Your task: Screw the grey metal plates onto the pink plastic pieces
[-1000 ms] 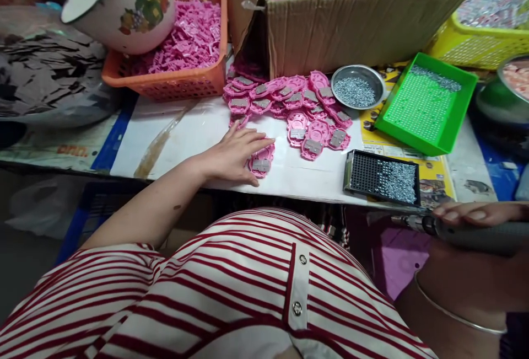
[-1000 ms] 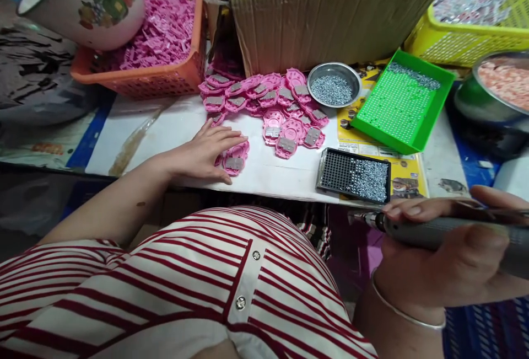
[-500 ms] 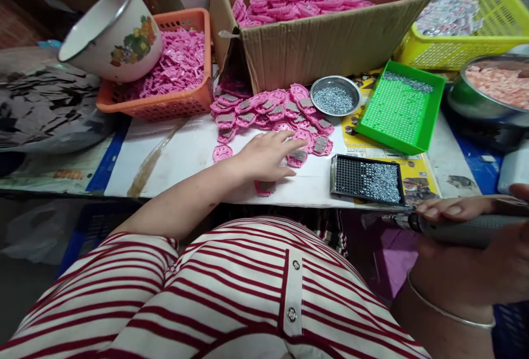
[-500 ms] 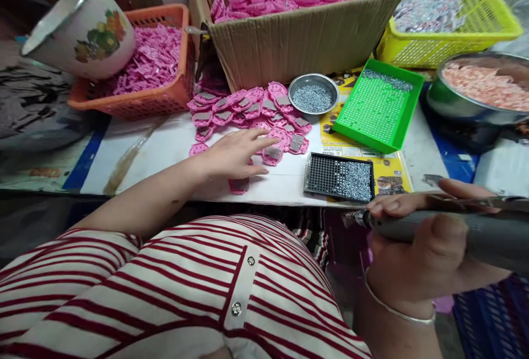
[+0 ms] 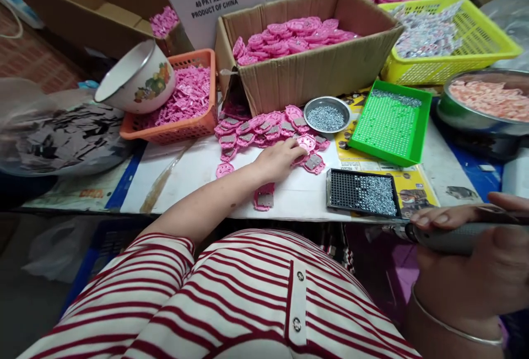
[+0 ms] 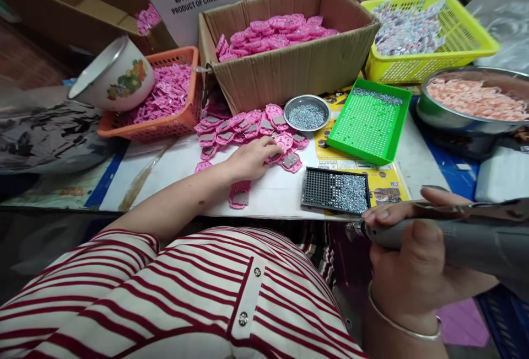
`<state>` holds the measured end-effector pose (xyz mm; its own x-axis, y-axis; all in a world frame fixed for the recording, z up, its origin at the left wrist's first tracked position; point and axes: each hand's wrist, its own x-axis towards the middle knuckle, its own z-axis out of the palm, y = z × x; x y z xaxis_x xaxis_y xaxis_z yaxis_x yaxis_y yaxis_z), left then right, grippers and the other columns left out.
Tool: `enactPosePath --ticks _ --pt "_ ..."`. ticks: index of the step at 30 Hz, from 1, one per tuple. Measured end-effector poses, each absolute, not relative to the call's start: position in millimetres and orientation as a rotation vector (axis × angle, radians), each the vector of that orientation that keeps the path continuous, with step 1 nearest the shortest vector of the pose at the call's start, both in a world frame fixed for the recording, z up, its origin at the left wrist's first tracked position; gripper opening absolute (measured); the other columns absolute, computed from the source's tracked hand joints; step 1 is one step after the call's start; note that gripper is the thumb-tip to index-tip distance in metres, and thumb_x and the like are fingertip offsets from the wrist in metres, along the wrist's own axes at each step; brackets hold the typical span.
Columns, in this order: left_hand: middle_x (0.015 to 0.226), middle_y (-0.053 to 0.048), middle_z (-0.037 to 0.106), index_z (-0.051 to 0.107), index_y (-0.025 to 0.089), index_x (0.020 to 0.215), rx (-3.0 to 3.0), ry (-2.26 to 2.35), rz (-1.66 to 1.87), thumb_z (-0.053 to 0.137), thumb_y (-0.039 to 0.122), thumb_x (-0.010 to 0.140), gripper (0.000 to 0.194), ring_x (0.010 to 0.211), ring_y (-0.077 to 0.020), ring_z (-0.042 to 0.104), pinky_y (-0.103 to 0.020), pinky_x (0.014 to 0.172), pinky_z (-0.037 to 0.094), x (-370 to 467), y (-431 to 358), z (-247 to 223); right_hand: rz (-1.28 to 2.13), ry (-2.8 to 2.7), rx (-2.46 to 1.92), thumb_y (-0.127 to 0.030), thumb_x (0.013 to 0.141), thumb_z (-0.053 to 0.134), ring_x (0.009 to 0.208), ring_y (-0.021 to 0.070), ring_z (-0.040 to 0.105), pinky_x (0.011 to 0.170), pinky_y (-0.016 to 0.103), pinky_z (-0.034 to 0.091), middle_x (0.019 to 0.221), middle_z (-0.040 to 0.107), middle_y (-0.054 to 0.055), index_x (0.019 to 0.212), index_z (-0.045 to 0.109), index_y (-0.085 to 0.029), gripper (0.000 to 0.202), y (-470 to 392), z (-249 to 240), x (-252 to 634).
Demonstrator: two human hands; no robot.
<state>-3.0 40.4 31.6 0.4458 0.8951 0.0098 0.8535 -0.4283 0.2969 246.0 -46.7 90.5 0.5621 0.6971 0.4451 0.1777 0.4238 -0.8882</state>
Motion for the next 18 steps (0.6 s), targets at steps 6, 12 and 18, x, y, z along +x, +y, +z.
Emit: enactPosePath --ticks 6,12,18 --pt "0.128 -0.007 0.056 0.057 0.025 0.127 2.387 1.318 0.540 0.055 0.012 0.083 0.046 0.117 -0.0196 0.058 -0.035 0.100 0.051 -22 35 46 0.481 -0.921 -0.988 -0.030 0.059 0.077 0.040 0.0193 0.050 0.042 0.041 0.045 0.050 0.058 0.000 0.086 0.068 -0.021 0.029 -43 87 256" --pt "0.124 -0.007 0.057 0.059 0.022 0.125 2.427 1.534 0.681 0.056 0.011 0.082 0.045 0.120 -0.0203 0.056 -0.036 0.106 0.048 -56 37 74 0.522 -0.911 -0.949 -0.030 0.058 0.082 0.040 0.0207 0.052 0.042 0.041 0.047 0.050 0.059 0.002 0.086 0.071 -0.020 0.032 -34 85 263" --pt "0.127 -0.011 0.054 0.060 0.021 0.127 2.494 2.024 0.359 0.049 0.015 0.088 0.041 0.120 -0.0271 0.056 -0.040 0.102 0.050 -81 45 74 0.518 -0.957 -0.929 -0.029 0.062 0.081 0.040 0.0191 0.055 0.044 0.038 0.049 0.052 0.061 0.000 0.089 0.069 -0.019 0.031 -31 82 265"
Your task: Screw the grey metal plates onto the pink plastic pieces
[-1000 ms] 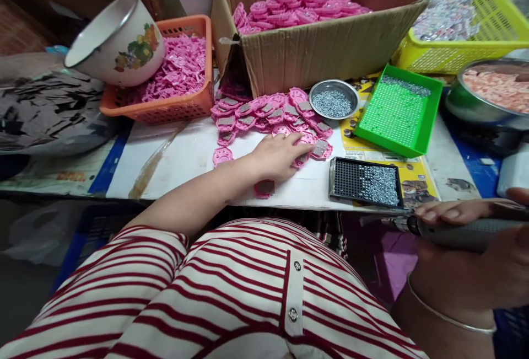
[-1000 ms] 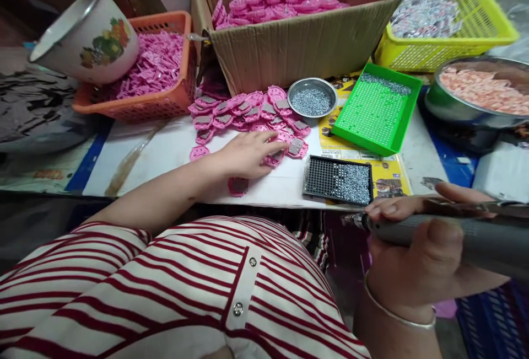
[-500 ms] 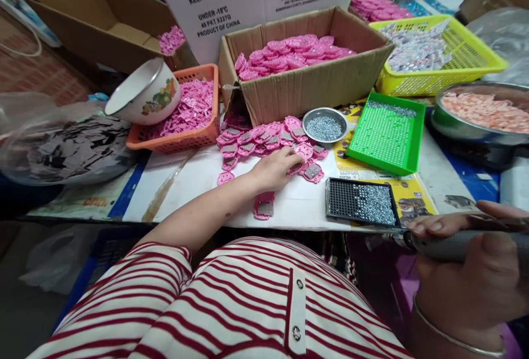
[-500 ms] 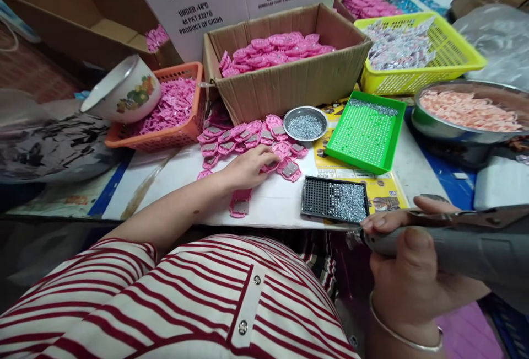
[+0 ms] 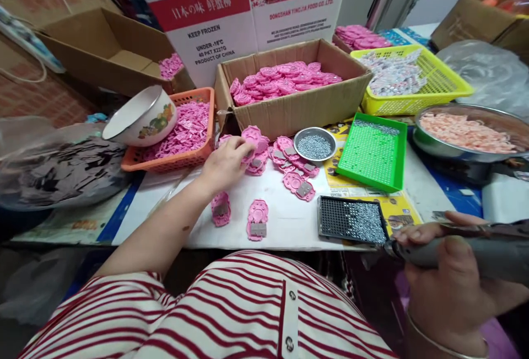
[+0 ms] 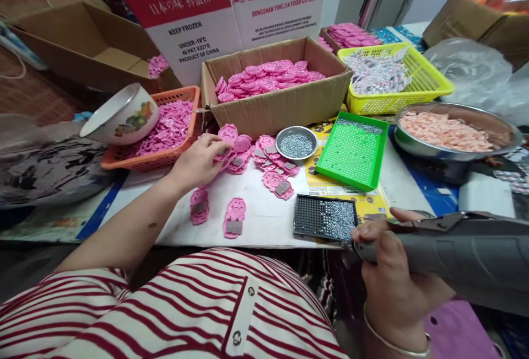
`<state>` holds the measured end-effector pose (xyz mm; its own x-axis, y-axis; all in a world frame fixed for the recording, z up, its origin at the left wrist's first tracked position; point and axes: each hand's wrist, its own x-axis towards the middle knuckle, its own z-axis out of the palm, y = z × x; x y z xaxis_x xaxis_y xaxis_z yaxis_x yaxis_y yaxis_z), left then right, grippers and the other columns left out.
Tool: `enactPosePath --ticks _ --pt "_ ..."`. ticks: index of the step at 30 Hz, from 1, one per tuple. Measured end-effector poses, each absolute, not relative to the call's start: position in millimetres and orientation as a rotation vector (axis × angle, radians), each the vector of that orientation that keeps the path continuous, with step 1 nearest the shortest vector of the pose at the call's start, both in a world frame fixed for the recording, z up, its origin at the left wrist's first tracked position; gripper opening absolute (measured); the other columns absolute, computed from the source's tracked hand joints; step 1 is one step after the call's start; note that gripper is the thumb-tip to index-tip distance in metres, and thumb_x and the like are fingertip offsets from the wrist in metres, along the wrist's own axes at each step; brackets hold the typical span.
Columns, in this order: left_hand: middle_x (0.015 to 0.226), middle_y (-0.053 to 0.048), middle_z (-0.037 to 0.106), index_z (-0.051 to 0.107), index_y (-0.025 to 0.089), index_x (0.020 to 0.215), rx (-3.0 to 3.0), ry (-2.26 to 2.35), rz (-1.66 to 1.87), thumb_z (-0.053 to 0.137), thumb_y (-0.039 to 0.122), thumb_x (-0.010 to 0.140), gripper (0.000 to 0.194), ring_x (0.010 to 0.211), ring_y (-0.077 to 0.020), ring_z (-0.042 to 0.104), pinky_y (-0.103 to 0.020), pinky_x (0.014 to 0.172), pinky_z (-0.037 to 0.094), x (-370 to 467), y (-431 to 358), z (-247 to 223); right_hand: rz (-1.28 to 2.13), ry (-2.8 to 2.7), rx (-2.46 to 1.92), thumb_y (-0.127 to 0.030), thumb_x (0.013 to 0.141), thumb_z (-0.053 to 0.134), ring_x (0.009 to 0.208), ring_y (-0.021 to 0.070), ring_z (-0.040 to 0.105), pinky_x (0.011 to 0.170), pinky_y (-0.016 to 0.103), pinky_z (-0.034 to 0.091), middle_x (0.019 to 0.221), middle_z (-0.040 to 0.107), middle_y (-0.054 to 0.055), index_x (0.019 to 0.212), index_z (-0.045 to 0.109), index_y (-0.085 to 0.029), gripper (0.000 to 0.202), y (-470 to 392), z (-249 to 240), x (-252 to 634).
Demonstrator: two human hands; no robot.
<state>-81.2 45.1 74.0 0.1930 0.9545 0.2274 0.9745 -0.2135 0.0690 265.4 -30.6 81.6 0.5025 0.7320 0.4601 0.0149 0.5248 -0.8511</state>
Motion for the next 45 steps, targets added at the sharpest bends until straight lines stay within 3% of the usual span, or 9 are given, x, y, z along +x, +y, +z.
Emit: enactPosePath --ticks 9,19,23,26,30,35,40,42,45 --pt "0.131 -0.015 0.054 0.057 0.025 0.133 -2.143 -2.110 -0.050 0.049 0.031 0.093 0.041 0.114 -0.0337 0.059 -0.044 0.085 0.056 -90 61 45 0.546 -0.993 -0.928 -0.026 0.073 0.074 0.049 0.0155 0.058 0.053 0.034 0.051 0.058 0.062 -0.002 0.097 0.066 -0.020 0.027 -41 78 266" --pt "0.127 -0.015 0.063 0.061 0.020 0.127 -2.178 -2.043 0.107 0.042 0.048 0.096 0.046 0.111 -0.0357 0.061 -0.049 0.090 0.052 -88 44 51 0.653 -1.003 -0.930 -0.034 0.077 0.073 0.051 0.0121 0.059 0.053 0.028 0.051 0.060 0.061 -0.004 0.102 0.065 -0.020 0.029 -49 80 263" --pt "0.129 -0.017 0.063 0.061 0.015 0.128 -2.268 -1.950 -0.138 0.043 0.045 0.097 0.047 0.118 -0.0370 0.058 -0.051 0.098 0.048 -75 30 55 0.791 -1.052 -0.837 -0.049 0.076 0.072 0.053 0.0116 0.057 0.051 0.027 0.049 0.065 0.061 -0.004 0.109 0.058 -0.023 0.044 -55 78 251" --pt "0.130 -0.013 0.064 0.062 0.016 0.128 -2.630 -1.792 -0.537 0.050 0.048 0.094 0.048 0.120 -0.0311 0.058 -0.047 0.105 0.045 -41 7 59 0.878 -1.069 -0.797 -0.056 0.078 0.068 0.055 0.0114 0.057 0.050 0.027 0.047 0.069 0.060 -0.003 0.101 0.057 -0.023 0.041 -58 76 234" --pt "0.136 -0.011 0.062 0.050 0.017 0.141 -3.294 -1.523 -0.880 0.066 0.051 0.083 0.069 0.122 -0.0268 0.058 -0.041 0.104 0.048 18 -28 60 0.960 -1.217 -0.799 -0.060 0.083 0.061 0.063 0.0122 0.055 0.061 0.031 0.047 0.074 0.057 0.000 0.092 0.056 -0.021 0.040 -56 80 209" --pt "0.110 -0.011 0.072 0.069 0.015 0.106 -3.412 -1.743 -1.156 0.052 0.039 0.087 0.035 0.103 -0.0254 0.066 -0.036 0.091 0.055 52 -43 61 0.831 -1.584 -0.795 -0.061 0.083 0.060 0.076 0.0159 0.053 0.072 0.035 0.049 0.088 0.060 0.003 0.108 0.053 -0.021 0.048 -48 92 192" --pt "0.110 -0.007 0.073 0.070 0.019 0.106 -3.332 -1.906 -1.145 0.058 0.042 0.085 0.033 0.106 -0.0263 0.065 -0.039 0.098 0.050 39 -38 65 0.627 -1.949 -0.807 -0.061 0.077 0.067 0.098 0.0215 0.059 0.090 0.041 0.051 0.114 0.064 0.010 0.130 0.051 -0.021 0.068 -8 103 235" --pt "0.115 -0.007 0.071 0.069 0.019 0.109 -3.262 -2.014 -1.116 0.060 0.044 0.085 0.036 0.111 -0.0270 0.063 -0.039 0.101 0.047 31 -33 66 0.558 -1.771 -1.139 -0.064 0.063 0.078 0.100 0.0217 0.061 0.092 0.039 0.052 0.113 0.065 0.007 0.127 0.056 -0.025 0.078 22 105 276" --pt "0.118 -0.009 0.071 0.068 0.018 0.111 -3.133 -2.225 -1.119 0.059 0.050 0.086 0.041 0.115 -0.0281 0.061 -0.039 0.099 0.046 19 -25 65 0.448 -1.453 -1.461 -0.060 0.077 0.068 0.101 0.0247 0.061 0.093 0.044 0.051 0.117 0.062 0.014 0.127 0.055 -0.016 0.068 69 101 352"
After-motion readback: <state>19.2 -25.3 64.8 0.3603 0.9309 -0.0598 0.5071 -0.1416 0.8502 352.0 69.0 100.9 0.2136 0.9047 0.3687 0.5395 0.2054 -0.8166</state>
